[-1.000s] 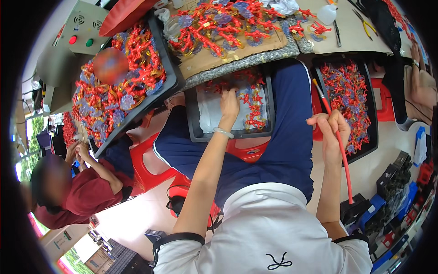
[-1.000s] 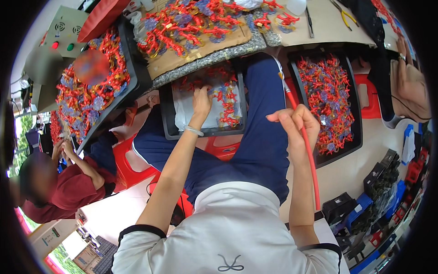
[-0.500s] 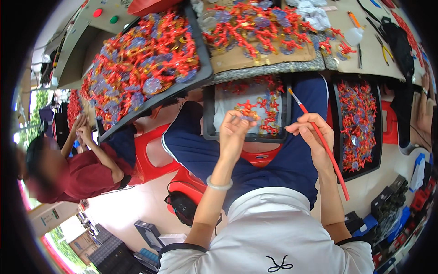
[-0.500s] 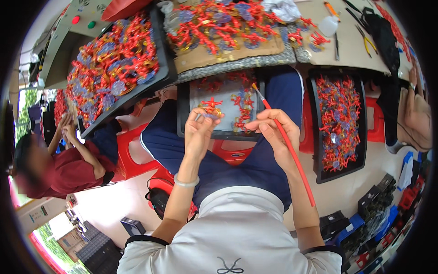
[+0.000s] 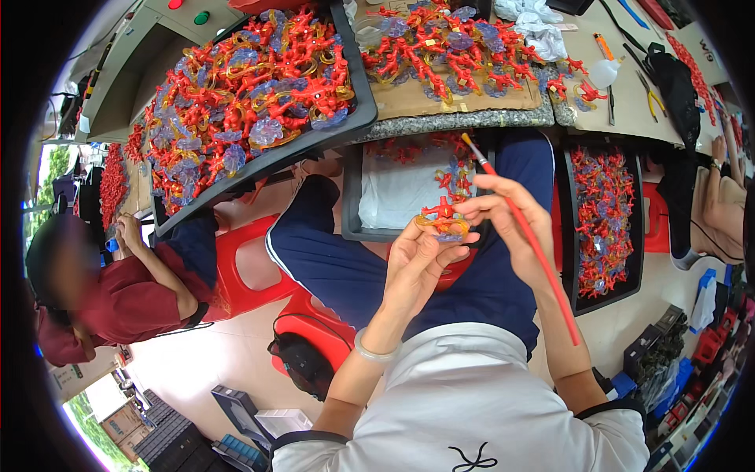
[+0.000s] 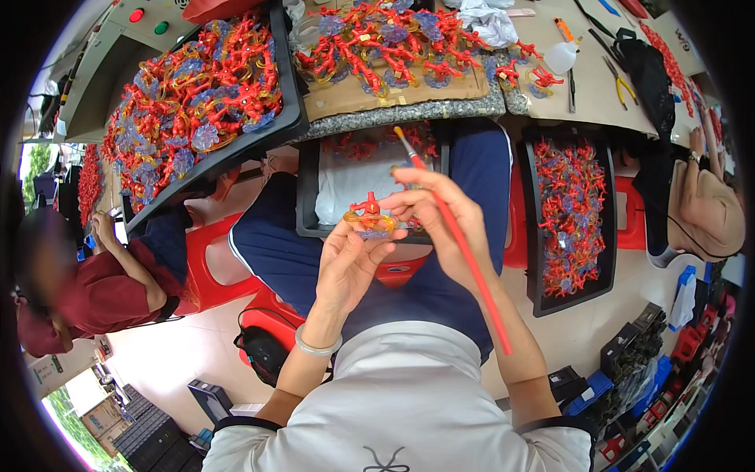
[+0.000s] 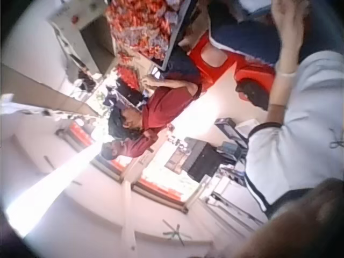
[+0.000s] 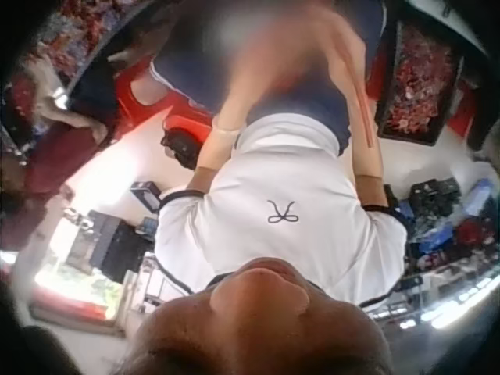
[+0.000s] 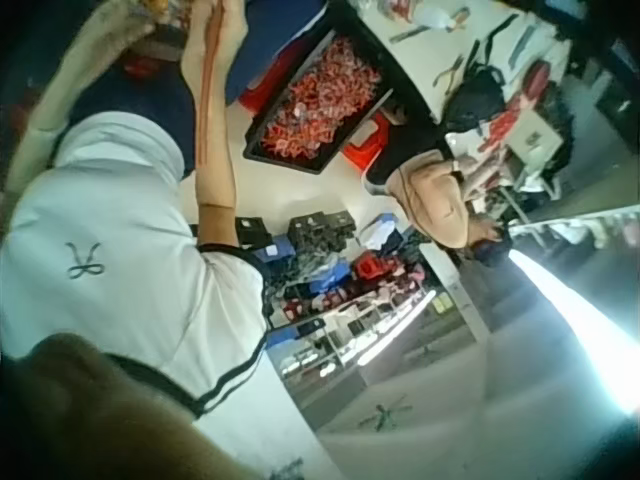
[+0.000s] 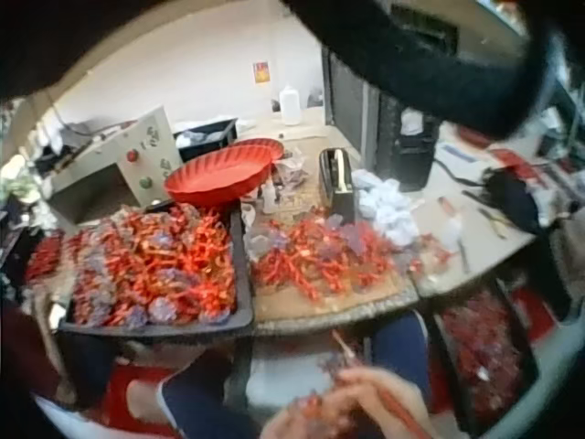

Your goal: Painting yellow accents onto small red plastic figurines using a fine-tip brush.

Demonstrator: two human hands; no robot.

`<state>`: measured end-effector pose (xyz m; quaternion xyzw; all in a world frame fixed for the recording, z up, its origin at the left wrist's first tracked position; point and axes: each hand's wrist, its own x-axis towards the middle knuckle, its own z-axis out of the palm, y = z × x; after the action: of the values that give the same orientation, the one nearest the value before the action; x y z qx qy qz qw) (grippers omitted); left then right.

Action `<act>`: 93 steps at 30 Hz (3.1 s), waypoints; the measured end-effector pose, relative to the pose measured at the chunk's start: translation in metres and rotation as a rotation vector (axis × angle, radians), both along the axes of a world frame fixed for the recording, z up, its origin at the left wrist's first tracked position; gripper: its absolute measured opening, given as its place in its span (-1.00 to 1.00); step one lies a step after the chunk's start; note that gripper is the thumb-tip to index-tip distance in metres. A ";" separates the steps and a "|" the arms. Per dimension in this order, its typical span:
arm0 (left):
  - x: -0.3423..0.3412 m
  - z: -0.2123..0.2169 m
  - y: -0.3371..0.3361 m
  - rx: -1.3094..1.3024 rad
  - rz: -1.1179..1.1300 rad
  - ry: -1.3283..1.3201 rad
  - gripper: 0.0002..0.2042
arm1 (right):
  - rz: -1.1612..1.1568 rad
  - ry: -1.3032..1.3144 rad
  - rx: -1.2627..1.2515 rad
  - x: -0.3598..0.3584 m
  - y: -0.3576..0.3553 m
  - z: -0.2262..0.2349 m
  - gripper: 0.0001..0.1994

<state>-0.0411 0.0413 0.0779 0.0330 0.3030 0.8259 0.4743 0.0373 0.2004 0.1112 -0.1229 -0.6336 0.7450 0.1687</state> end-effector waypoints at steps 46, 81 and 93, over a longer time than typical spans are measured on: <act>0.000 0.017 0.016 0.144 -0.204 -0.711 -0.73 | -0.090 0.049 -0.282 -0.005 -0.008 -0.011 -0.64; -0.008 0.027 0.023 -0.054 -0.195 -0.003 -0.68 | -0.062 0.333 -0.211 -0.013 -0.012 -0.011 -0.68; 0.010 0.029 0.031 -0.255 -0.341 0.181 -0.59 | -0.295 0.166 -0.252 0.023 0.000 -0.006 -0.71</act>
<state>-0.0315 0.0720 0.1066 0.0974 0.4361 0.6826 0.5783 0.0602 0.2005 0.1048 -0.1725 -0.4946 0.7931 0.3109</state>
